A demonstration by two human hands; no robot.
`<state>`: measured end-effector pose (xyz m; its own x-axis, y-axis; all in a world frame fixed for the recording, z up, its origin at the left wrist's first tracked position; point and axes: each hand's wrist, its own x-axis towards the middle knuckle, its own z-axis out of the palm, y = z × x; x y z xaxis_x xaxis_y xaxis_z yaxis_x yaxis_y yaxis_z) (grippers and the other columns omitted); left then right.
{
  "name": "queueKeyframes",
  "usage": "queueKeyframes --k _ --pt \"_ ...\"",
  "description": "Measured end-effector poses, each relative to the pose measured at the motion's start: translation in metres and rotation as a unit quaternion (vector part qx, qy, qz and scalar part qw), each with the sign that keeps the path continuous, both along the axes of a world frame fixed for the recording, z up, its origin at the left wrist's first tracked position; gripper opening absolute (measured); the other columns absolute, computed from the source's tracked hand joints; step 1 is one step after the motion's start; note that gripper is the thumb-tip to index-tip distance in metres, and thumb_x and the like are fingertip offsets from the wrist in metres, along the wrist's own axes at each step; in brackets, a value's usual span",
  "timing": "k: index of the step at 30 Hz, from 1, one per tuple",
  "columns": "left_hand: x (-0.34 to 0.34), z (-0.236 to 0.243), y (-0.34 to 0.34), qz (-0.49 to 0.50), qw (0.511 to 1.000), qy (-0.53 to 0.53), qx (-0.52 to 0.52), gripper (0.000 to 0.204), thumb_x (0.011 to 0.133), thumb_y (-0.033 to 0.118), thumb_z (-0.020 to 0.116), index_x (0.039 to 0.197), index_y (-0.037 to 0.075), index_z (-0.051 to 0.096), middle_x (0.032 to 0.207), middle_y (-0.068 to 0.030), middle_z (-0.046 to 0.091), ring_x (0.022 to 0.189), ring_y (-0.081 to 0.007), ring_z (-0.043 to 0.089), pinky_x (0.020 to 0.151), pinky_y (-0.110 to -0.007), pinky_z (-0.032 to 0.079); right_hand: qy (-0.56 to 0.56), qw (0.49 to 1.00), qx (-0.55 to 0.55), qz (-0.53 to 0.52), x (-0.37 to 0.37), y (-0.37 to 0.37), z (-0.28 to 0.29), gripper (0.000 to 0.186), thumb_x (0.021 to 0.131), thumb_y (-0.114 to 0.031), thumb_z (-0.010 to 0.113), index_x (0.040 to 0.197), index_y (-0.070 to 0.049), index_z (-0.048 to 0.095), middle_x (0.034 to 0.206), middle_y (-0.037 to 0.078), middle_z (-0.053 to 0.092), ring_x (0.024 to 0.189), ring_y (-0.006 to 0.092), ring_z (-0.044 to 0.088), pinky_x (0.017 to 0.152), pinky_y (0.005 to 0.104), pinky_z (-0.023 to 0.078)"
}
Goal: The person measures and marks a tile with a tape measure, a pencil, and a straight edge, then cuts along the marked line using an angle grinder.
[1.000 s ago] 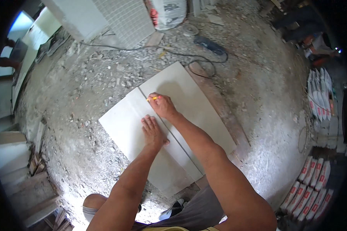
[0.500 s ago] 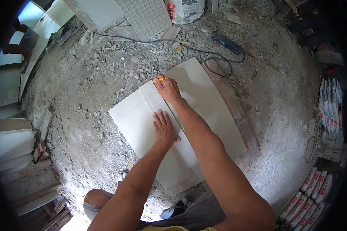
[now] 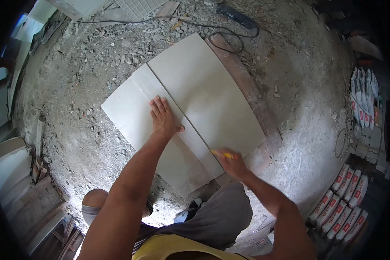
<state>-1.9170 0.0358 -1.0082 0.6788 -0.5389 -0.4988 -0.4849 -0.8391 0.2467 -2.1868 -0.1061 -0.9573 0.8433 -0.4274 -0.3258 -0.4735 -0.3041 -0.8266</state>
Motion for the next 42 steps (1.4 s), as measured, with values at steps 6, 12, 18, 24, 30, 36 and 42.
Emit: queueKeyframes --k 6,12,18,24,30,36,42 --pt "0.004 0.005 0.008 0.005 1.000 0.014 0.002 0.146 0.057 0.044 0.092 0.151 -0.010 -0.005 0.157 -0.0353 -0.006 0.146 -0.0536 -0.006 0.117 -0.060 0.015 0.246 0.964 0.036 0.095 -0.156 0.010 0.010 0.029 0.098 -0.033 0.051 0.102 -0.009 0.068 0.089 0.013 0.070 0.077 0.0234 0.068 0.070 0.0375 0.051" --pt "0.005 0.021 0.025 0.014 0.999 -0.034 0.030 0.142 0.056 0.049 0.091 0.156 0.004 0.002 0.162 -0.0229 0.002 0.150 -0.0436 0.003 0.114 -0.063 0.021 0.237 0.962 0.123 -0.047 -0.263 0.063 -0.011 0.035 0.100 -0.038 0.049 0.098 -0.009 0.069 0.086 0.009 0.071 0.079 0.0193 0.067 0.069 0.0386 0.051" --pt "0.007 0.020 0.044 -0.221 0.972 -0.082 -0.009 0.100 0.074 0.040 0.083 0.154 0.030 0.023 0.158 -0.0121 0.022 0.147 -0.0333 0.022 0.106 -0.067 0.035 0.242 0.909 0.221 -0.256 -0.392 0.119 -0.027 0.028 0.099 -0.035 0.053 0.109 -0.011 0.065 0.096 0.006 0.067 0.082 0.0198 0.065 0.067 0.0362 0.051" --pt "0.014 0.020 0.049 -0.357 0.912 -0.177 0.093 0.085 0.086 0.028 0.073 0.154 0.032 0.021 0.155 -0.0093 0.029 0.142 -0.0322 0.032 0.109 -0.061 0.036 0.251 0.893 0.222 -0.299 -0.419 0.142 -0.016 0.028 0.099 -0.034 0.054 0.112 -0.011 0.064 0.098 0.006 0.065 0.083 0.0198 0.064 0.067 0.0358 0.051" --pt "0.005 0.023 0.016 -0.450 0.886 -0.105 0.047 0.065 0.094 0.008 0.051 0.152 0.029 0.029 0.147 -0.0079 0.039 0.132 -0.0306 0.043 0.107 -0.048 0.042 0.254 0.885 0.222 -0.321 -0.427 0.155 -0.019 0.029 0.099 -0.034 0.054 0.115 -0.011 0.062 0.100 0.006 0.064 0.084 0.0199 0.064 0.066 0.0355 0.052" --pt "0.007 0.028 0.026 -0.439 0.895 -0.072 0.039 0.057 0.093 0.010 0.052 0.146 0.027 0.039 0.148 -0.0081 0.038 0.127 -0.0301 0.047 0.105 -0.046 0.044 0.259 0.879 0.221 -0.334 -0.429 0.158 -0.021 0.030 0.098 -0.033 0.055 0.117 -0.011 0.060 0.102 0.005 0.063 0.085 0.0199 0.063 0.066 0.0351 0.052" --pt "0.034 0.007 0.113 -0.550 0.815 -0.172 0.055 0.050 0.096 0.018 0.051 0.144 0.027 0.041 0.151 -0.0052 0.036 0.132 -0.0266 0.044 0.106 -0.057 0.039 0.252 0.880 0.220 -0.338 -0.425 0.154 -0.023 0.031 0.098 -0.033 0.056 0.120 -0.011 0.059 0.103 0.005 0.061 0.086 0.0200 0.063 0.066 0.0348 0.052"
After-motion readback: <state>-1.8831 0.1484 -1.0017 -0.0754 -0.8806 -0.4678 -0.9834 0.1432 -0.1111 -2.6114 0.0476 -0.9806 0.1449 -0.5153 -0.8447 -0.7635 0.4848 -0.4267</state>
